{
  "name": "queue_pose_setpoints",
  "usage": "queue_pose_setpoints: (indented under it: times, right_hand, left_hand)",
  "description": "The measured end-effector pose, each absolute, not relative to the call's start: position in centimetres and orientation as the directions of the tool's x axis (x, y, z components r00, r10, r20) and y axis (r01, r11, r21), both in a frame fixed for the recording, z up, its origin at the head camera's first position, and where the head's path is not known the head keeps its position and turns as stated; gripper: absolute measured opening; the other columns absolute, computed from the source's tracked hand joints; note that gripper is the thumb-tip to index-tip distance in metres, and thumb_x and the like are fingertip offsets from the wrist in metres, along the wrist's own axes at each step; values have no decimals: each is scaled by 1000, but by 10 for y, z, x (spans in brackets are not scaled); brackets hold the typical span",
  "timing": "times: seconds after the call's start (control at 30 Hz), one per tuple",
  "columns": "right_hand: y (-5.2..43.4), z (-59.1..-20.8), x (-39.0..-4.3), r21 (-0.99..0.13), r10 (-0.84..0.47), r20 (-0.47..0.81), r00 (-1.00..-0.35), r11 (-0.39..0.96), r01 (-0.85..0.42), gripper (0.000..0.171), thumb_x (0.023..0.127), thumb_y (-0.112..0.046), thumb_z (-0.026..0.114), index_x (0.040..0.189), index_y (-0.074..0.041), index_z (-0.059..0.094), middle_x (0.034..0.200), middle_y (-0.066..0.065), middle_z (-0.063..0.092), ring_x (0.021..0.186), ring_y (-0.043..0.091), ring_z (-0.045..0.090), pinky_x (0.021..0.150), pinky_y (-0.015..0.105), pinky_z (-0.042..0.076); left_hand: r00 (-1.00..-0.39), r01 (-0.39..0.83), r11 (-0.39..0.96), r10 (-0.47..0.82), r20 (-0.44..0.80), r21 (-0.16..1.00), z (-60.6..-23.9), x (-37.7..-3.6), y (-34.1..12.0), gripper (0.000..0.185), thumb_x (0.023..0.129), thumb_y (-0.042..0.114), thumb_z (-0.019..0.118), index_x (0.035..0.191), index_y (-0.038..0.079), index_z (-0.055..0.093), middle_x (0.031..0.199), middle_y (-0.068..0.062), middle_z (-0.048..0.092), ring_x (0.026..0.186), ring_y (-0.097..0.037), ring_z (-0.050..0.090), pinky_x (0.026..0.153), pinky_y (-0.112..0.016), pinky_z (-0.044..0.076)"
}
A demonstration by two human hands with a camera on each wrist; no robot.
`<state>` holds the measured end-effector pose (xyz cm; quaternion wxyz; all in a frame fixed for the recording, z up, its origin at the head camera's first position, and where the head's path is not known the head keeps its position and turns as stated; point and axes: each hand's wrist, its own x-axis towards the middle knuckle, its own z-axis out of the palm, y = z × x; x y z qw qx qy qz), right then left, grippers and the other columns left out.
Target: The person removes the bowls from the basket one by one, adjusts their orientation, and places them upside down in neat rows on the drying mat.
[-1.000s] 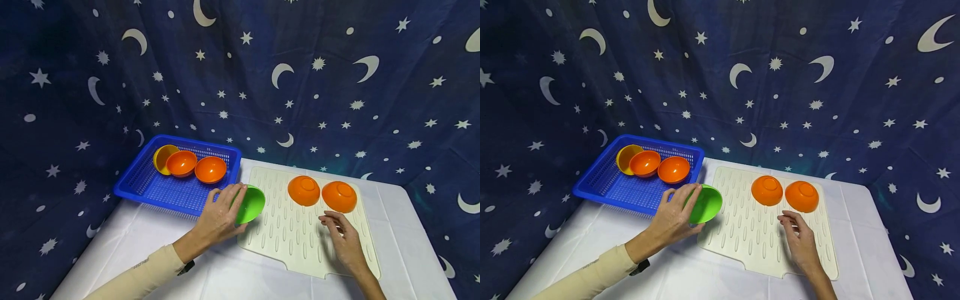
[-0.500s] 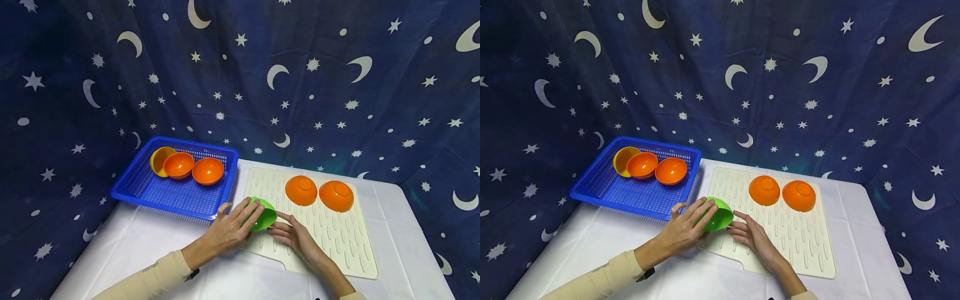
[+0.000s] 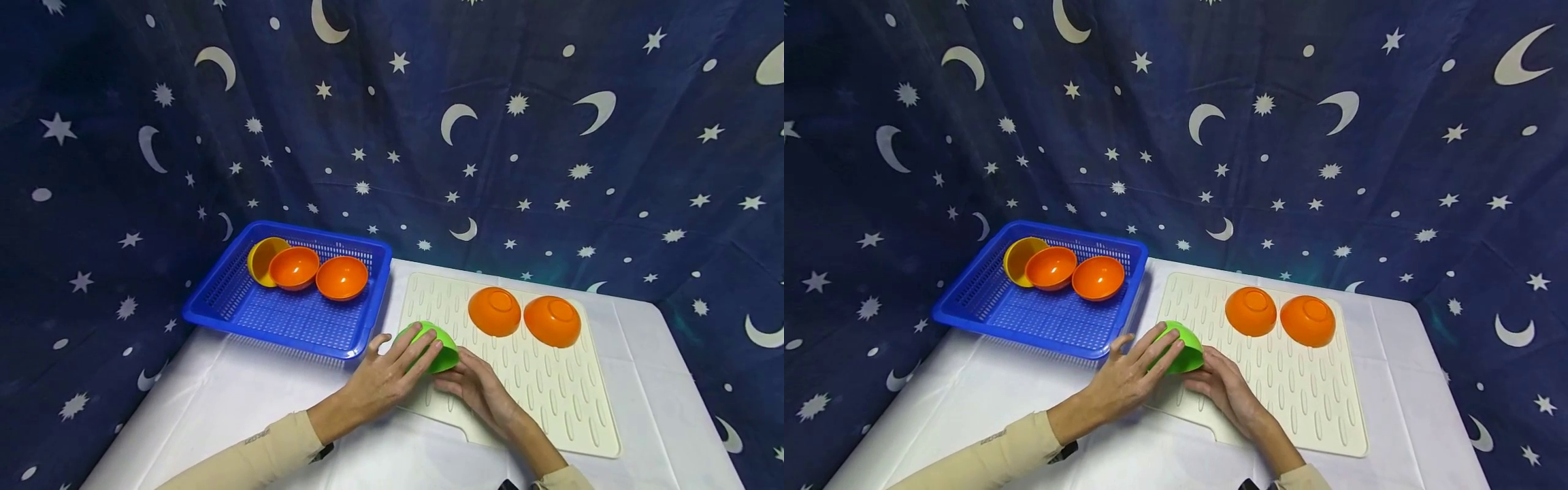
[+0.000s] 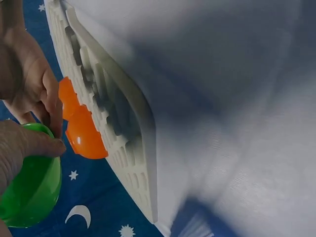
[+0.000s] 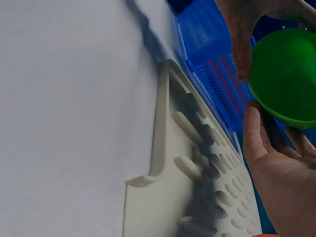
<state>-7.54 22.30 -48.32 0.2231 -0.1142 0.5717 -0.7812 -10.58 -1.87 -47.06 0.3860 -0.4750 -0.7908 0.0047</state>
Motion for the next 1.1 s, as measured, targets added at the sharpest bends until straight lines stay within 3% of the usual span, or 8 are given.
queue_pose_setpoints:
  times: [0.13,0.23,0.43,0.7,0.8,0.93,1.1]
  right_hand:
    - [226,-484,-81,-931,-425,-80,-901,-291,220,62,111,-31,31,156,10,18,145,20,48,127,35,54,108,52,40]
    - [227,-486,-85,-932,-341,-96,-935,-300,204,55,110,-26,37,153,7,29,145,20,46,130,34,52,109,50,40]
    - [221,-490,-94,-959,-167,-155,-974,-212,189,50,106,-24,48,147,1,36,146,26,42,132,34,50,109,44,41]
    - [216,-490,-104,-974,-24,-173,-985,-143,175,60,99,-15,57,150,0,29,146,21,43,130,27,50,110,38,40]
    - [216,-492,-108,-979,6,-155,-988,-135,153,64,98,-11,61,151,2,27,147,21,40,130,23,46,106,29,42]
    - [216,-496,-116,-979,23,-126,-992,-162,120,67,96,-1,63,150,5,25,150,23,34,139,28,38,102,20,43]
    - [215,-503,-124,-983,51,-113,-992,-150,104,67,94,3,62,148,5,23,157,21,27,147,32,30,110,27,37]
  left_hand:
    - [-331,756,568,761,558,-325,-470,-107,-11,57,97,7,54,153,4,42,160,-16,34,148,-31,29,103,-52,36]
    - [-406,755,603,740,536,-260,-469,-107,-4,70,90,18,67,153,3,42,162,-16,31,150,-31,26,106,-56,35]
    - [-564,727,679,672,480,-96,-472,-107,5,81,86,31,68,154,1,38,165,-14,25,149,-32,25,105,-54,34]
    - [-577,773,632,671,466,47,-478,-114,6,78,88,20,65,151,-12,33,162,-28,22,149,-37,24,118,-43,27]
    - [-614,779,599,668,420,186,-480,-116,6,80,88,16,62,153,-14,26,162,-30,16,151,-39,18,119,-43,23]
    - [-715,689,542,616,331,481,-482,-119,8,81,88,12,61,155,-10,22,166,-24,9,152,-35,11,119,-43,21]
    - [-821,504,464,520,236,728,-488,-128,13,81,88,10,64,157,-4,25,167,-14,11,149,-30,26,116,-45,29]
